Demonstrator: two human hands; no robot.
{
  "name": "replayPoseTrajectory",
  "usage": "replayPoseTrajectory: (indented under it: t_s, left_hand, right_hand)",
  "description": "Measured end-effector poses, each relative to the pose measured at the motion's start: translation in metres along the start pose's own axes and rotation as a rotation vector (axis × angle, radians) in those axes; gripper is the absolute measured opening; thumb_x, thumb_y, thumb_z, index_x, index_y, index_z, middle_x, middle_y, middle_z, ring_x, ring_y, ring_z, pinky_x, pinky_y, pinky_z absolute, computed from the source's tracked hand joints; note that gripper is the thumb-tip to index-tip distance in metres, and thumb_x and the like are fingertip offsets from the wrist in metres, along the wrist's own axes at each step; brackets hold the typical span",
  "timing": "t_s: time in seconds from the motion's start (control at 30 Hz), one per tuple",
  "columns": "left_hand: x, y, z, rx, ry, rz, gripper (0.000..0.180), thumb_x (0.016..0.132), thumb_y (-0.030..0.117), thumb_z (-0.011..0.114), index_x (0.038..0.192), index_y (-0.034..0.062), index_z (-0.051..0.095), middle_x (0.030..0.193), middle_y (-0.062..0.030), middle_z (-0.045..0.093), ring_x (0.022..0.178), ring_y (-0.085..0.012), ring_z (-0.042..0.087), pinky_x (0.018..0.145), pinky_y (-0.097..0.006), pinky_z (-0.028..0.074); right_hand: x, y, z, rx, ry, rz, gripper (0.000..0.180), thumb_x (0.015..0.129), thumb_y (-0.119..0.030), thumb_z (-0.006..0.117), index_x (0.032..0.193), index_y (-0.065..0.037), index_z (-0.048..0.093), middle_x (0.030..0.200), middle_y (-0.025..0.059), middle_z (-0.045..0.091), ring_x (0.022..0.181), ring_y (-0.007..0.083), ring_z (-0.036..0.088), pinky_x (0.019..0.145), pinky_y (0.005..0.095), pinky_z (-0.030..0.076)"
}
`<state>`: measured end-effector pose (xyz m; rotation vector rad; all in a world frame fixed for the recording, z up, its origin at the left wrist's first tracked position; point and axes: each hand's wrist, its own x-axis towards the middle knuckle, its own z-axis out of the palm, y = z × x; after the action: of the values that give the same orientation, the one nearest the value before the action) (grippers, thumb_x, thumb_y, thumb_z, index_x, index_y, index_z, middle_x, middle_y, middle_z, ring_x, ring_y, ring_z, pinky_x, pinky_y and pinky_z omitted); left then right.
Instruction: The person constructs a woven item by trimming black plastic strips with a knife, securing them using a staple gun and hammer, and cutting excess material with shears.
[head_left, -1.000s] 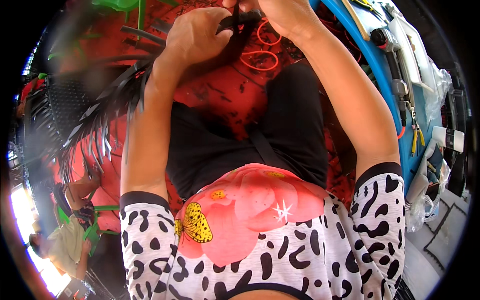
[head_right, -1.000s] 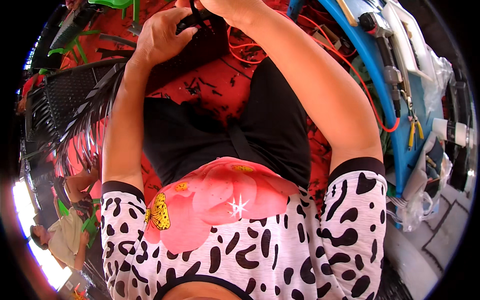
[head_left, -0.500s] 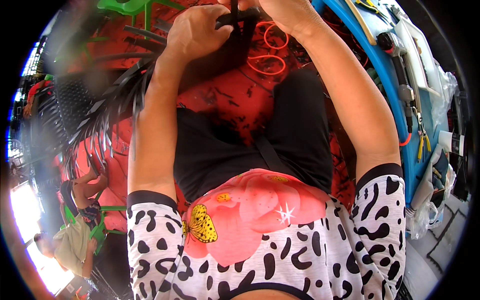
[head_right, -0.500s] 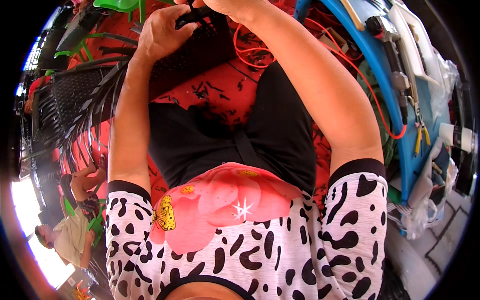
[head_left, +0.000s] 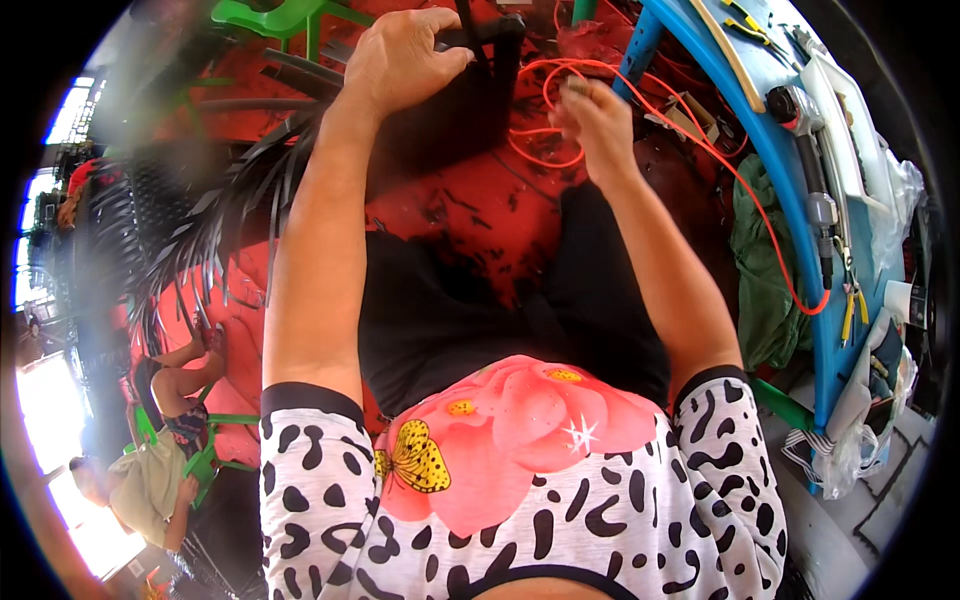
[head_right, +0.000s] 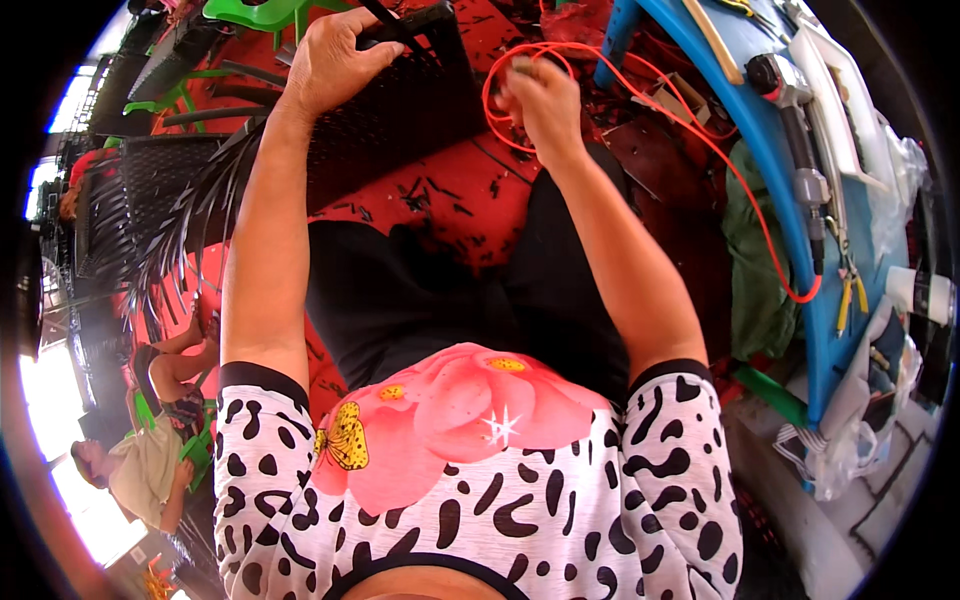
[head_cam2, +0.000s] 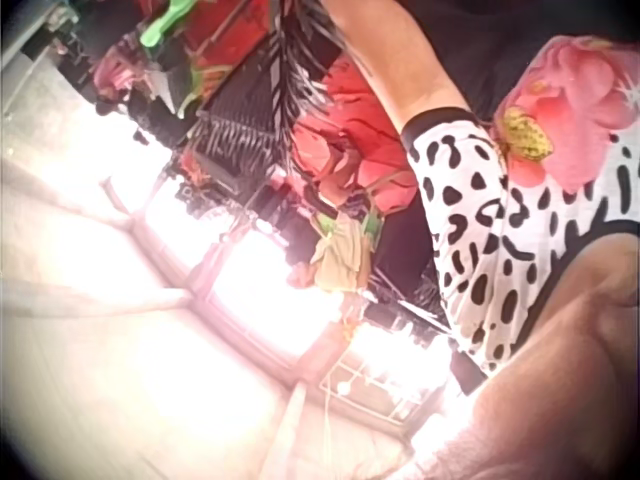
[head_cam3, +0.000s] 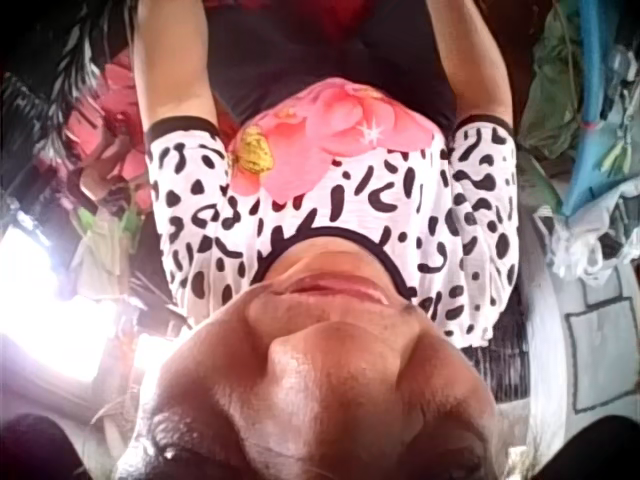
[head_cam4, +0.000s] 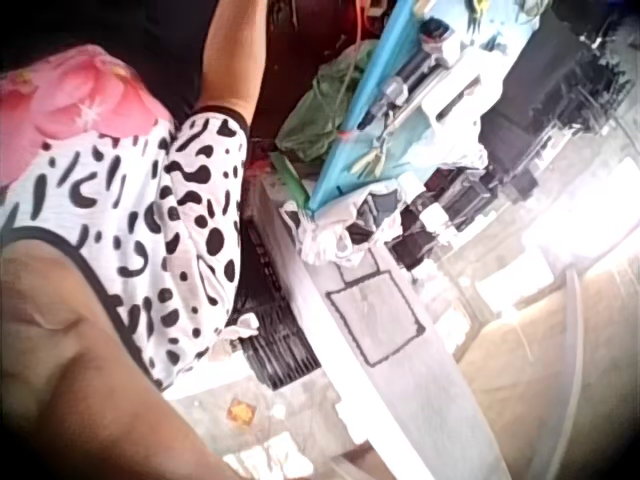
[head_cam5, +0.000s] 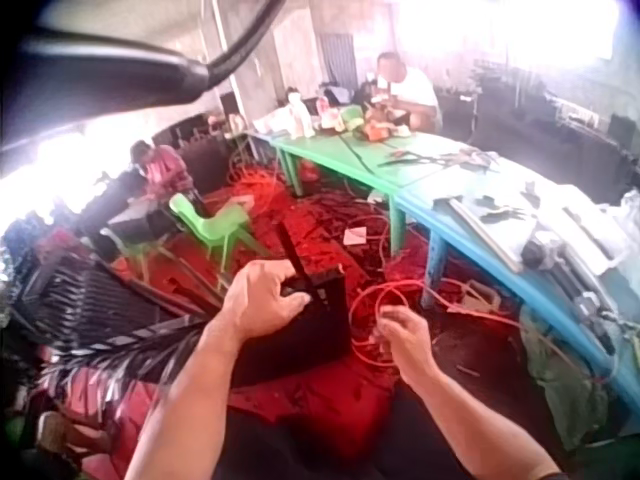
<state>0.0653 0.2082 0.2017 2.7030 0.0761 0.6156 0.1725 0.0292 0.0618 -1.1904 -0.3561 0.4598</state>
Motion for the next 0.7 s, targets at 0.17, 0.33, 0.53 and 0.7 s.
replayPoseTrajectory:
  t_s: [0.17, 0.33, 0.53, 0.7]
  left_hand:
    - [0.004, -0.011, -0.008, -0.011, -0.008, -0.061, 0.023, 0.066, 0.017, 0.068, 0.082, 0.0015, 0.066, 0.077, -0.0178, 0.064, 0.074, -0.0325, 0.063, 0.065, -0.038, 0.049]
    - [0.009, -0.020, -0.013, -0.039, 0.011, -0.098, 0.022, 0.066, 0.015, 0.071, 0.082, 0.0003, 0.068, 0.074, -0.0171, 0.065, 0.070, -0.0278, 0.065, 0.064, -0.035, 0.049]
    - [0.014, -0.019, -0.019, -0.033, 0.023, -0.092, 0.021, 0.072, 0.020, 0.070, 0.078, -0.0007, 0.067, 0.069, -0.0181, 0.063, 0.065, -0.0274, 0.064, 0.061, -0.036, 0.048]
    - [0.022, -0.034, -0.011, -0.051, -0.010, -0.137, 0.030, 0.076, 0.036, 0.066, 0.079, 0.0059, 0.067, 0.063, -0.0079, 0.061, 0.061, -0.0237, 0.062, 0.063, -0.036, 0.048]
  right_hand:
    - [-0.019, 0.023, 0.000, -0.208, -0.055, 0.070, 0.015, 0.081, -0.004, 0.057, 0.093, 0.005, 0.060, 0.068, 0.0047, 0.060, 0.059, 0.0109, 0.058, 0.051, 0.0233, 0.046]
    - [-0.026, 0.021, 0.006, -0.602, -0.271, 0.129, 0.013, 0.080, -0.005, 0.060, 0.091, 0.002, 0.060, 0.069, 0.0049, 0.060, 0.062, 0.0100, 0.058, 0.058, 0.0264, 0.046]
    - [-0.027, 0.021, 0.008, -0.756, -0.334, 0.114, 0.018, 0.079, -0.010, 0.063, 0.093, 0.001, 0.061, 0.079, 0.0112, 0.064, 0.075, 0.0215, 0.063, 0.070, 0.0328, 0.048]
    - [-0.025, 0.026, 0.008, -0.841, -0.399, 0.129, 0.019, 0.080, -0.014, 0.063, 0.094, -0.001, 0.061, 0.086, 0.0145, 0.065, 0.085, 0.0284, 0.063, 0.075, 0.0366, 0.048]
